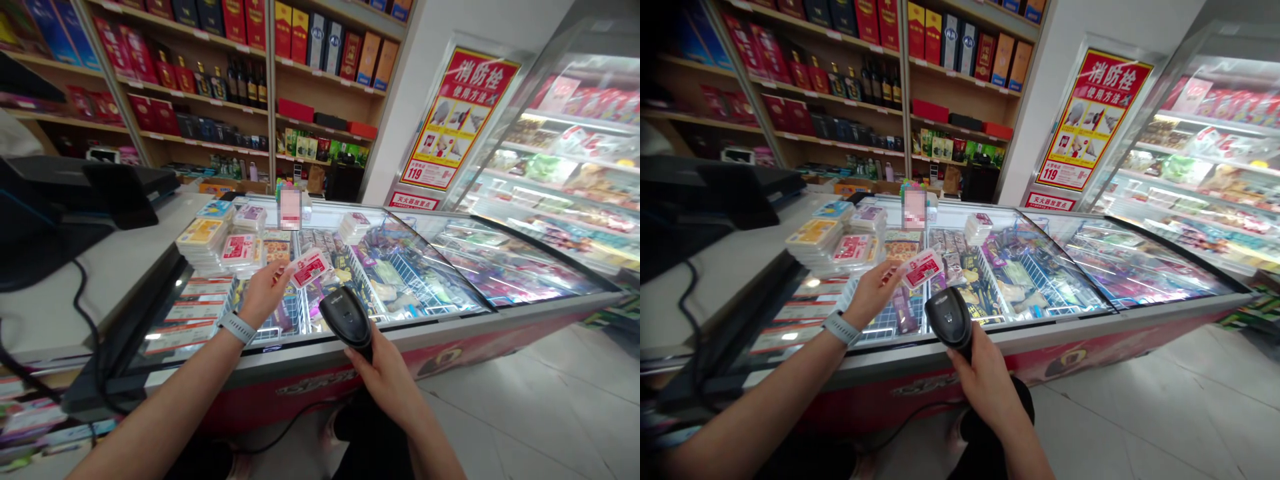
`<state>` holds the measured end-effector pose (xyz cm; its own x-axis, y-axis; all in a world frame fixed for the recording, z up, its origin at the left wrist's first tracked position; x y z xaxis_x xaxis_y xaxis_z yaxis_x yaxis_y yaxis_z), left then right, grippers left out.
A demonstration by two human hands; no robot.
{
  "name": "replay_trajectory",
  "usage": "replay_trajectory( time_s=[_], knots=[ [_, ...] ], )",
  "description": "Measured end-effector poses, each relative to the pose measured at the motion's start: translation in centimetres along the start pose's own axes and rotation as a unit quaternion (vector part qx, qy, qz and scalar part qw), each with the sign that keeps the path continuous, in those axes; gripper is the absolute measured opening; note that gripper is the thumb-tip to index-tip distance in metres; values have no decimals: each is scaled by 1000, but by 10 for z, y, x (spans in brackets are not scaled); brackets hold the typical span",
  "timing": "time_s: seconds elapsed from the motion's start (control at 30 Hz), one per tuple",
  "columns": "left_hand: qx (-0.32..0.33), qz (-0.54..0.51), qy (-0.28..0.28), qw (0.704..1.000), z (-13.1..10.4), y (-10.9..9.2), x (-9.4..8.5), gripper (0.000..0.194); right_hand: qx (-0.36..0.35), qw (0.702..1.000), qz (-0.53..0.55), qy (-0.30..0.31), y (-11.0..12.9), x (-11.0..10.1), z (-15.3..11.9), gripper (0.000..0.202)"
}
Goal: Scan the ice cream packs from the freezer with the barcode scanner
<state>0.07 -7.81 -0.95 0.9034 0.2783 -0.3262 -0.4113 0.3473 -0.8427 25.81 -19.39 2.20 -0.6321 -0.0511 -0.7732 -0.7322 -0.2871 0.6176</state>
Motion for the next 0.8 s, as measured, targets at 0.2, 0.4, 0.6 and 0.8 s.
replay_trajectory(
  time_s=[0.2,0.4,0.6,0.8],
  knots=[
    [-40,-110,-6,993,0,-2,1,40,1,1000,4,3,0,0,0,23],
    [-155,-235,-128,951,-14,-19,-25,50,4,1000,4,6,-1,-1,-1,24],
    [-168,-260,-263,914,-18,-13,-69,45,-6,1000,7,9,2,3,1,26],
    [-212,-229,-257,915,-4,4,-81,48,-20,1000,14,1,5,6,2,28]
  ],
)
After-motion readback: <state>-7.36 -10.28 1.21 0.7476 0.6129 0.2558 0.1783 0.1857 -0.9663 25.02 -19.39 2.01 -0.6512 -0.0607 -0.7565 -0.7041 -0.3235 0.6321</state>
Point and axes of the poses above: each hand's wrist, its own z-axis towards the middle knuckle, its own x-axis out of the palm, y = z × x, the point moved 1 cm from there along z, towards the middle knuckle, and after that the axes turned 8 degrees about -z, right-handed, at the moved point
